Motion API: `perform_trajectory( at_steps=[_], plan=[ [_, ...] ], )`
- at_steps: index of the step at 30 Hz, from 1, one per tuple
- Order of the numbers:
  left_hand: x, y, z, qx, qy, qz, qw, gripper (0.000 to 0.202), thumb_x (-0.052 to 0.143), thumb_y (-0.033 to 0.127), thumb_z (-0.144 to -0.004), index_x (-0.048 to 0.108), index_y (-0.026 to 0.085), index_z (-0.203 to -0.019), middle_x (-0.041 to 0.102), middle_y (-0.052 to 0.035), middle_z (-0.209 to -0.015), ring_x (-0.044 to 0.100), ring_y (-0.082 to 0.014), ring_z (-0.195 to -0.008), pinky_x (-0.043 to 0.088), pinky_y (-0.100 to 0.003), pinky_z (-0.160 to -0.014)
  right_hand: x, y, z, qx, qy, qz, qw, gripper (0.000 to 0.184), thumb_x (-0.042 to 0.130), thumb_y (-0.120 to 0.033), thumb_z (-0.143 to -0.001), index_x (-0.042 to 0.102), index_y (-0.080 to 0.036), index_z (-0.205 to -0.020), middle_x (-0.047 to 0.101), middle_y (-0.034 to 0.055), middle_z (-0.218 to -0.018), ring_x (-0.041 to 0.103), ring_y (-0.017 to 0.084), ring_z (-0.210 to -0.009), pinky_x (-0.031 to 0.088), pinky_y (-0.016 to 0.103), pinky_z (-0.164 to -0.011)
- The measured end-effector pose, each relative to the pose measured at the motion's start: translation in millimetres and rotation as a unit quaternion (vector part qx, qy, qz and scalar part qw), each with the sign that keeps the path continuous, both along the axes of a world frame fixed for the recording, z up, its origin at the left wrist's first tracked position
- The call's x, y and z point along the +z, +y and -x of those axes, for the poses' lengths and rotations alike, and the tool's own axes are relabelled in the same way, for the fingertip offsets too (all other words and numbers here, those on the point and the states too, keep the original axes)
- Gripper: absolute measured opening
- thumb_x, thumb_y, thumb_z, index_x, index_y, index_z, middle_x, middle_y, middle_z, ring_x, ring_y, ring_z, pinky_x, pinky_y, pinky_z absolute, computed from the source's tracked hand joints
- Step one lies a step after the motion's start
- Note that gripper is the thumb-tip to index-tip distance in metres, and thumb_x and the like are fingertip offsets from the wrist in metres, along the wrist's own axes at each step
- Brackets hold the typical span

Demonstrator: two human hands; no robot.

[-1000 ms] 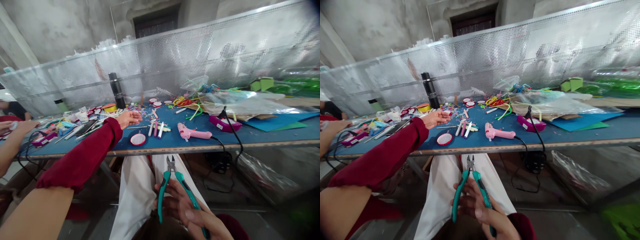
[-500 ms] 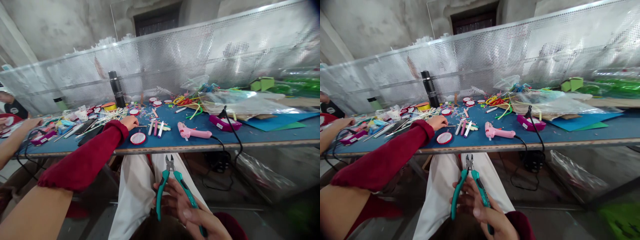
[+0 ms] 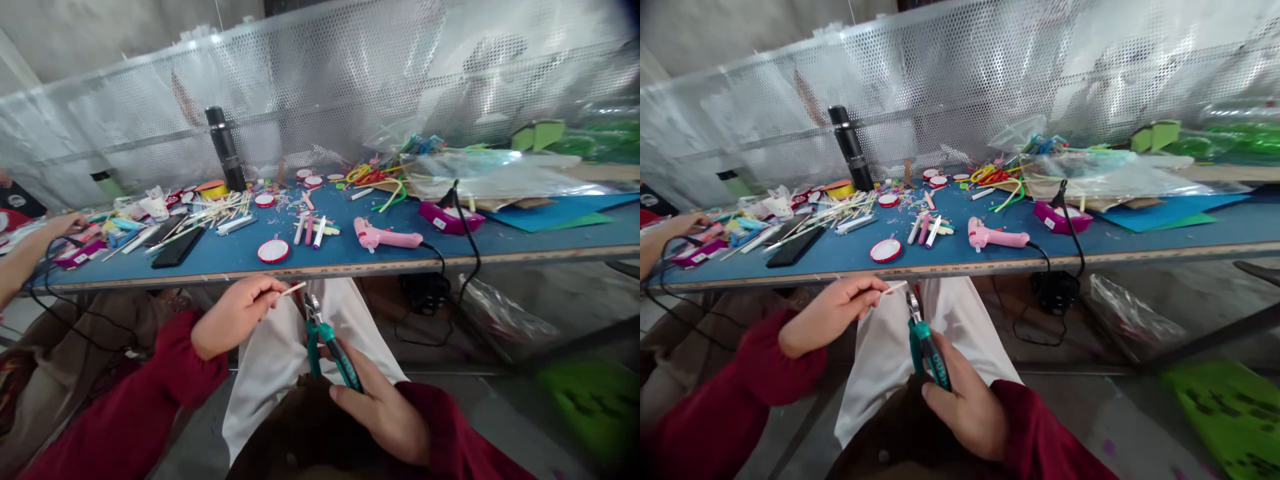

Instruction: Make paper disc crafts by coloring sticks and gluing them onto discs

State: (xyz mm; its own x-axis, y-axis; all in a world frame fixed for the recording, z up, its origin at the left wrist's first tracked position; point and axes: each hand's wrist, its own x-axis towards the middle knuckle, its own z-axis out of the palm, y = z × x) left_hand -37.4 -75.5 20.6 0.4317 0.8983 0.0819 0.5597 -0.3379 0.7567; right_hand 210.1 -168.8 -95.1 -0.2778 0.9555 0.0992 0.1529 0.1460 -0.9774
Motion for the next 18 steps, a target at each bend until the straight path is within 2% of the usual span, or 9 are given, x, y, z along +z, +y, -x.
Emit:
perform_trajectory(
  at_steps=[3, 6, 12, 18],
  plan=[
    [-22.7, -12.7, -5.4, 0.016, -0.023, 0.032, 0.999, 0.024, 0.05, 0.029, -0.098, 0.069, 0.016, -0.105, 0.056, 0.0015, -0.078, 0.046, -0.0095, -0.061, 0.04, -0.022, -0.058, 9.6, -1.8, 9.5, 0.031, -0.053, -0.063, 0.996, 0.075, 0.056, -0.017, -0.081, 0.048, -0.024, -0.156, 0.058, 0.0096, -0.153, 0.052, 0.031, -0.144, 0.037, 0.05, -0.125],
    [-33.2, -9.7, -7.5, 0.009, -0.024, 0.038, 0.999, 0.022, 0.05, 0.028, -0.098, 0.069, 0.016, -0.099, 0.055, 0.0019, -0.075, 0.046, -0.0104, -0.063, 0.04, -0.023, -0.06, 9.9, -0.8, 13.3, 0.041, -0.095, -0.106, 0.989, 0.082, 0.053, -0.014, -0.078, 0.043, -0.024, -0.159, 0.056, 0.0093, -0.155, 0.052, 0.031, -0.144, 0.039, 0.049, -0.125],
    [-34.5, -12.4, -7.0, 0.017, 0.003, -0.038, 0.999, 0.02, 0.05, 0.021, -0.098, 0.071, 0.019, -0.099, 0.063, 0.0002, -0.083, 0.055, -0.0127, -0.074, 0.044, -0.025, -0.072, -6.8, 0.4, 9.0, 0.012, -0.152, -0.136, 0.979, 0.082, 0.053, -0.016, -0.083, 0.036, -0.025, -0.162, 0.052, 0.0088, -0.158, 0.049, 0.031, -0.147, 0.041, 0.052, -0.124],
    [-30.6, -16.0, -6.0, 0.019, 0.011, -0.056, 0.998, 0.021, 0.05, 0.021, -0.099, 0.07, 0.021, -0.103, 0.065, 0.0007, -0.086, 0.058, -0.0133, -0.076, 0.046, -0.026, -0.073, -9.2, -0.1, 9.0, 0.011, -0.166, -0.149, 0.975, 0.082, 0.053, -0.017, -0.083, 0.035, -0.027, -0.162, 0.054, 0.0084, -0.157, 0.052, 0.031, -0.144, 0.045, 0.051, -0.121]
  ],
)
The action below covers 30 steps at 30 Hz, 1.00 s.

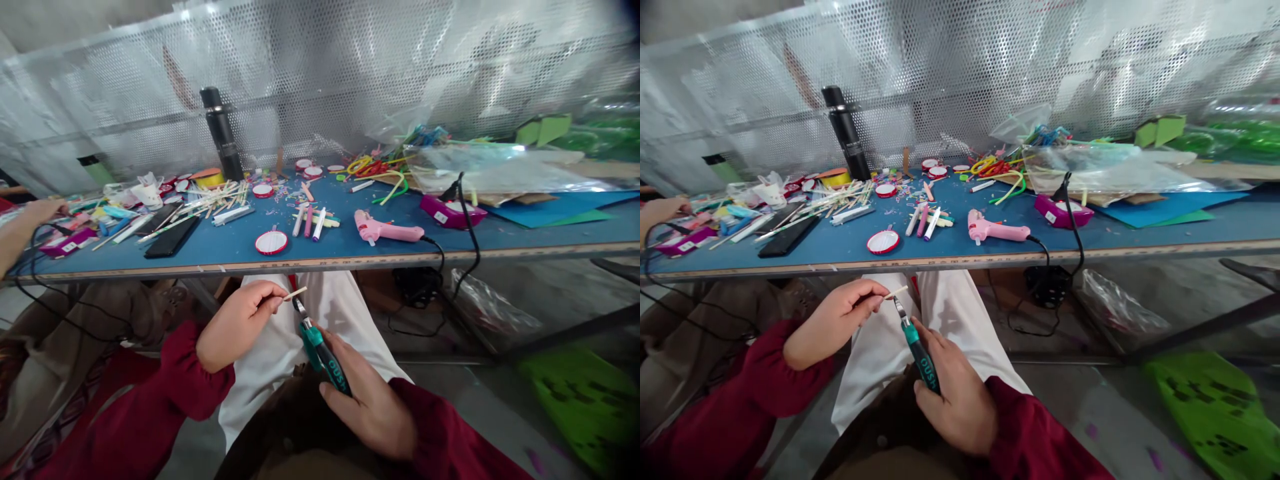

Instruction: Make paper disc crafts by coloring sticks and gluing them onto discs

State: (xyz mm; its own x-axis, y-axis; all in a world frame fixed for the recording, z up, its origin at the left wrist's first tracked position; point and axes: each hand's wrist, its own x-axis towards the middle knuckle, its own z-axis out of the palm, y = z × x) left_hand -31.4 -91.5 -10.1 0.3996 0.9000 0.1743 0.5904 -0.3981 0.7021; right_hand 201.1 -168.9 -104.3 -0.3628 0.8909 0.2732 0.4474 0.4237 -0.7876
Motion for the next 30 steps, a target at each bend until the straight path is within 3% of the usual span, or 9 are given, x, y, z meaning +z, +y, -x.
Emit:
perform_trajectory(
  at_steps=[6, 12, 24, 30],
  plan=[
    [3.9, -3.0, -1.3, -0.011, 0.022, -0.012, 1.0, 0.021, 0.051, 0.019, -0.098, 0.071, 0.022, -0.104, 0.069, -0.0016, -0.095, 0.062, -0.0156, -0.088, 0.048, -0.028, -0.081, 0.2, 2.1, 0.4, -0.007, -0.007, -0.001, 1.0, 0.081, 0.053, -0.017, -0.085, 0.033, -0.027, -0.163, 0.052, 0.0082, -0.158, 0.049, 0.03, -0.146, 0.043, 0.052, -0.123],
    [1.6, -3.6, -2.7, -0.012, 0.031, -0.011, 0.999, 0.019, 0.052, 0.021, -0.1, 0.071, 0.022, -0.102, 0.073, -0.0029, -0.104, 0.065, -0.0173, -0.098, 0.049, -0.03, -0.09, 3.9, 2.1, 1.6, -0.014, -0.017, -0.015, 1.0, 0.08, 0.052, -0.016, -0.084, 0.035, -0.027, -0.161, 0.056, 0.0081, -0.154, 0.054, 0.03, -0.142, 0.048, 0.049, -0.118],
    [-2.5, -2.5, -3.3, -0.017, 0.042, -0.013, 0.999, 0.016, 0.054, 0.023, -0.1, 0.07, 0.021, -0.1, 0.072, -0.0039, -0.105, 0.065, -0.0194, -0.1, 0.049, -0.034, -0.092, 7.1, 3.4, 5.0, -0.027, -0.042, -0.04, 0.998, 0.076, 0.05, -0.016, -0.085, 0.037, -0.025, -0.159, 0.06, 0.0102, -0.147, 0.059, 0.029, -0.133, 0.051, 0.048, -0.114],
    [-3.8, -4.7, -5.1, -0.02, 0.027, -0.014, 0.999, 0.017, 0.053, 0.023, -0.099, 0.07, 0.021, -0.1, 0.071, -0.0047, -0.104, 0.064, -0.0196, -0.099, 0.049, -0.033, -0.09, 6.7, 2.6, 6.8, -0.04, -0.081, -0.051, 0.995, 0.078, 0.049, -0.016, -0.086, 0.031, -0.024, -0.161, 0.059, 0.0136, -0.144, 0.057, 0.031, -0.13, 0.048, 0.053, -0.112]
  ],
)
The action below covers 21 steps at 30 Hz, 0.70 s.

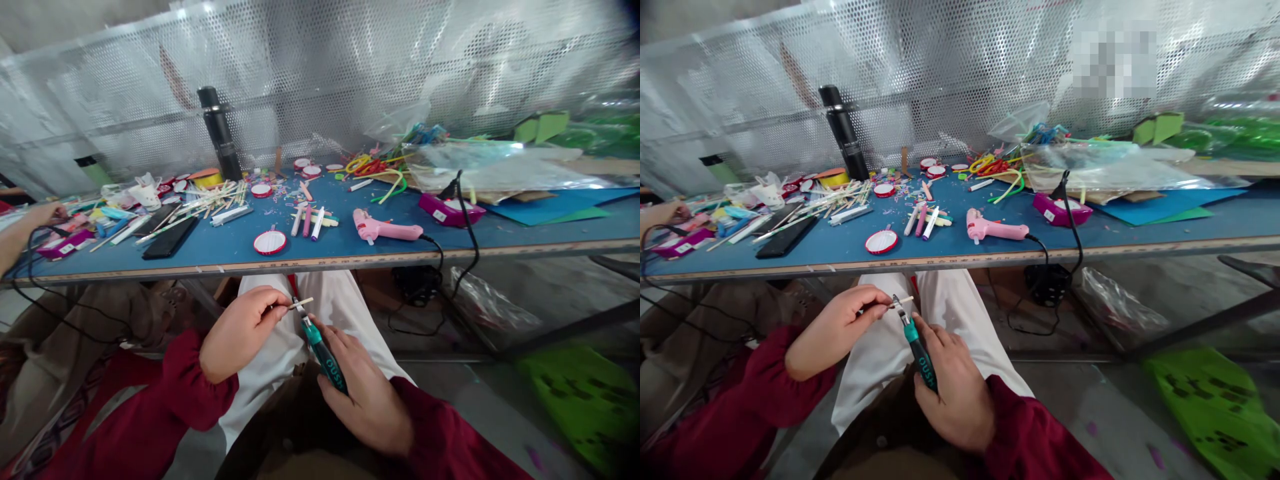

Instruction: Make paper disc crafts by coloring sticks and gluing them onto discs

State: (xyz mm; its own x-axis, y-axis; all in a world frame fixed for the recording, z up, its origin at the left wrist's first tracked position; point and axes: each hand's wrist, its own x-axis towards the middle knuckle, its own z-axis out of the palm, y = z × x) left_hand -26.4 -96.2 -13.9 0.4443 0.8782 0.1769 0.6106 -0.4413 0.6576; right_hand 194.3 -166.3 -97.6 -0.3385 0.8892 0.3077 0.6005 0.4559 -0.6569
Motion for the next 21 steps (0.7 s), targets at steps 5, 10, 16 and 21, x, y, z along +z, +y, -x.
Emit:
perform_trajectory(
  at_steps=[5, 10, 16, 21],
  plan=[
    [-5.4, -4.4, 1.4, -0.035, -0.063, -0.005, 0.997, 0.016, 0.054, 0.022, -0.1, 0.068, 0.019, -0.095, 0.067, -0.0037, -0.093, 0.062, -0.0163, -0.088, 0.049, -0.028, -0.081, -0.7, 0.5, 2.7, -0.043, -0.061, -0.069, 0.995, 0.097, 0.058, -0.014, -0.071, 0.027, -0.02, -0.163, 0.057, 0.0161, -0.138, 0.055, 0.037, -0.125, 0.039, 0.06, -0.113],
    [-12.0, -6.7, 4.4, -0.047, -0.121, -0.007, 0.991, 0.014, 0.057, 0.026, -0.101, 0.068, 0.019, -0.096, 0.067, -0.0048, -0.096, 0.062, -0.0164, -0.092, 0.049, -0.028, -0.087, -1.5, 1.1, 1.5, -0.092, -0.081, -0.122, 0.985, 0.098, 0.063, -0.019, -0.067, 0.033, -0.021, -0.16, 0.056, 0.0161, -0.133, 0.055, 0.039, -0.119, 0.037, 0.061, -0.109],
    [-9.3, -8.4, 3.7, -0.051, -0.133, -0.006, 0.99, 0.013, 0.057, 0.025, -0.101, 0.067, 0.019, -0.096, 0.065, -0.0042, -0.096, 0.061, -0.0156, -0.092, 0.048, -0.028, -0.086, 6.3, 2.0, 0.3, -0.075, -0.055, -0.094, 0.991, 0.095, 0.06, -0.016, -0.064, 0.04, -0.02, -0.158, 0.058, 0.0156, -0.135, 0.055, 0.038, -0.122, 0.037, 0.06, -0.111],
    [-11.3, -12.1, 1.5, 0.022, -0.131, 0.046, 0.99, 0.02, 0.05, 0.029, -0.103, 0.065, 0.018, -0.097, 0.056, -0.0002, -0.08, 0.051, -0.0134, -0.074, 0.043, -0.027, -0.074, 3.8, 1.8, -4.0, 0.036, 0.114, 0.071, 0.99, 0.087, 0.052, -0.014, -0.067, 0.048, -0.023, -0.153, 0.061, 0.0119, -0.143, 0.056, 0.034, -0.132, 0.041, 0.055, -0.116]
  ],
)
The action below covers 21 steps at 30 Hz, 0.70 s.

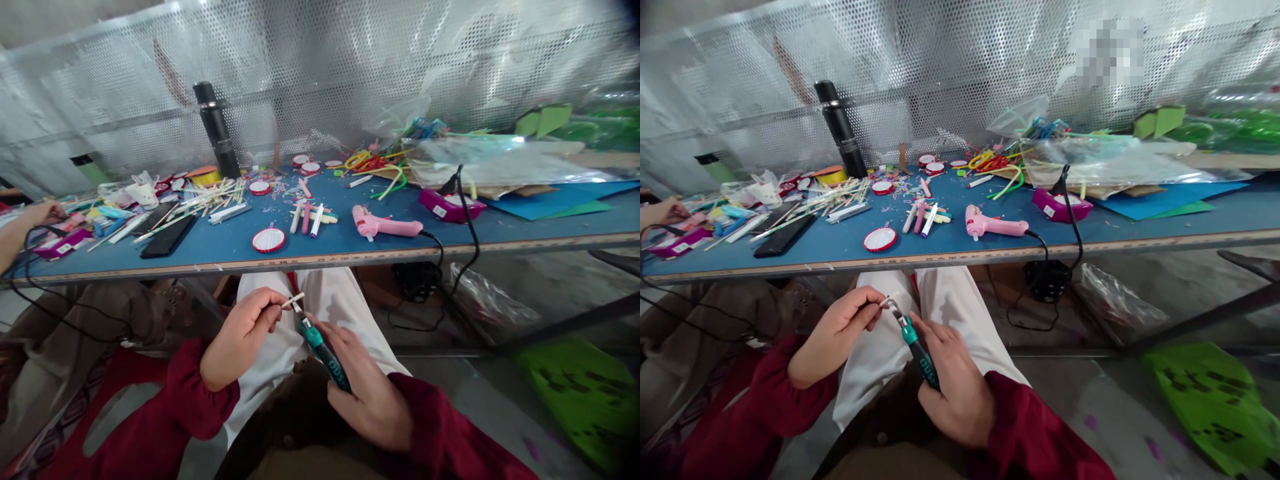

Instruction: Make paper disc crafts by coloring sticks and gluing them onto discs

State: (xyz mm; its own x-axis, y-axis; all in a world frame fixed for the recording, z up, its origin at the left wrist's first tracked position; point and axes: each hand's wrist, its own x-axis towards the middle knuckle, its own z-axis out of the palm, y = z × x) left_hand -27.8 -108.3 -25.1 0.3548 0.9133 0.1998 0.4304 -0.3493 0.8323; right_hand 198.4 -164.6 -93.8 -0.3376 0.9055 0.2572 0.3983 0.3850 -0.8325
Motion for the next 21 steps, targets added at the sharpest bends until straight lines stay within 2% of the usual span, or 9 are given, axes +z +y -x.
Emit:
perform_trajectory(
  at_steps=[2, 3, 5, 7, 10, 13, 15, 18, 21],
  plan=[
    [-3.5, -1.0, -2.1, 0.048, -0.062, 0.045, 0.996, 0.023, 0.055, 0.038, -0.101, 0.066, 0.018, -0.102, 0.053, 0.0007, -0.078, 0.046, -0.0123, -0.07, 0.04, -0.026, -0.068, -1.5, 0.4, 0.1, 0.076, 0.137, 0.135, 0.978, 0.079, 0.053, -0.02, -0.068, 0.056, -0.024, -0.146, 0.068, 0.0101, -0.134, 0.065, 0.032, -0.123, 0.05, 0.05, -0.107],
    [-5.7, -1.6, -3.6, 0.056, -0.108, 0.077, 0.99, 0.026, 0.06, 0.042, -0.098, 0.067, 0.018, -0.106, 0.052, 0.001, -0.078, 0.045, -0.0117, -0.069, 0.039, -0.025, -0.065, -1.2, 1.2, 1.0, 0.126, 0.209, 0.202, 0.948, 0.077, 0.053, -0.023, -0.066, 0.059, -0.023, -0.143, 0.072, 0.0098, -0.128, 0.068, 0.031, -0.117, 0.053, 0.049, -0.103],
    [-10.7, -3.5, -8.0, 0.032, -0.203, 0.173, 0.963, 0.042, 0.072, 0.047, -0.089, 0.067, 0.017, -0.117, 0.053, 0.0006, -0.081, 0.046, -0.0104, -0.068, 0.037, -0.023, -0.062, 2.1, 3.6, 4.5, 0.216, 0.318, 0.289, 0.877, 0.077, 0.056, -0.029, -0.061, 0.063, -0.021, -0.137, 0.075, 0.0109, -0.122, 0.072, 0.031, -0.112, 0.055, 0.048, -0.098],
    [-16.2, -6.7, -13.6, -0.025, -0.275, 0.292, 0.916, 0.059, 0.082, 0.049, -0.079, 0.066, 0.017, -0.126, 0.056, -0.0006, -0.081, 0.048, -0.0096, -0.066, 0.037, -0.022, -0.058, 7.3, 6.5, 8.7, 0.238, 0.344, 0.325, 0.848, 0.071, 0.06, -0.032, -0.06, 0.069, -0.02, -0.129, 0.076, 0.0127, -0.118, 0.073, 0.031, -0.111, 0.057, 0.044, -0.094],
    [-24.1, -12.0, -21.8, -0.106, -0.352, 0.401, 0.839, 0.064, 0.085, 0.053, -0.073, 0.069, 0.015, -0.121, 0.052, 0.0017, -0.071, 0.037, -0.0054, -0.053, 0.03, -0.02, -0.048, 13.1, 10.0, 14.0, 0.224, 0.331, 0.337, 0.853, 0.06, 0.062, -0.039, -0.059, 0.075, -0.02, -0.114, 0.077, 0.013, -0.114, 0.073, 0.032, -0.111, 0.059, 0.044, -0.088],
    [-26.7, -13.2, -27.3, -0.136, -0.404, 0.411, 0.806, 0.053, 0.086, 0.055, -0.07, 0.072, 0.016, -0.104, 0.038, 0.0073, -0.057, 0.026, -0.0043, -0.047, 0.023, -0.019, -0.043, 12.5, 11.4, 17.6, 0.224, 0.336, 0.353, 0.844, 0.057, 0.058, -0.044, -0.064, 0.072, -0.019, -0.113, 0.076, 0.0144, -0.113, 0.072, 0.033, -0.112, 0.058, 0.048, -0.089],
    [-24.2, -10.4, -29.2, -0.109, -0.423, 0.39, 0.811, 0.048, 0.086, 0.054, -0.071, 0.071, 0.017, -0.096, 0.031, 0.0085, -0.052, 0.028, -0.0056, -0.047, 0.024, -0.019, -0.044, 8.9, 11.7, 18.8, 0.194, 0.351, 0.338, 0.851, 0.053, 0.055, -0.047, -0.075, 0.067, -0.019, -0.117, 0.075, 0.0157, -0.114, 0.072, 0.031, -0.11, 0.058, 0.048, -0.091],
    [-17.5, -4.1, -30.8, -0.019, -0.419, 0.332, 0.845, 0.044, 0.088, 0.051, -0.07, 0.07, 0.014, -0.088, 0.033, 0.0082, -0.055, 0.024, -0.0036, -0.049, 0.02, -0.019, -0.045, 1.8, 11.3, 18.1, 0.083, 0.344, 0.231, 0.906, 0.051, 0.051, -0.055, -0.091, 0.057, -0.022, -0.129, 0.069, 0.0152, -0.127, 0.07, 0.028, -0.112, 0.056, 0.046, -0.096],
    [-15.1, -1.3, -33.4, 0.049, -0.393, 0.283, 0.873, 0.044, 0.09, 0.048, -0.069, 0.071, 0.013, -0.087, 0.041, 0.0066, -0.061, 0.022, -0.0015, -0.05, 0.016, -0.019, -0.046, -2.3, 8.3, 16.8, 0.033, 0.269, 0.107, 0.957, 0.069, 0.057, -0.066, -0.091, 0.043, -0.025, -0.144, 0.055, 0.0165, -0.147, 0.061, 0.032, -0.13, 0.052, 0.049, -0.106]
  ],
)
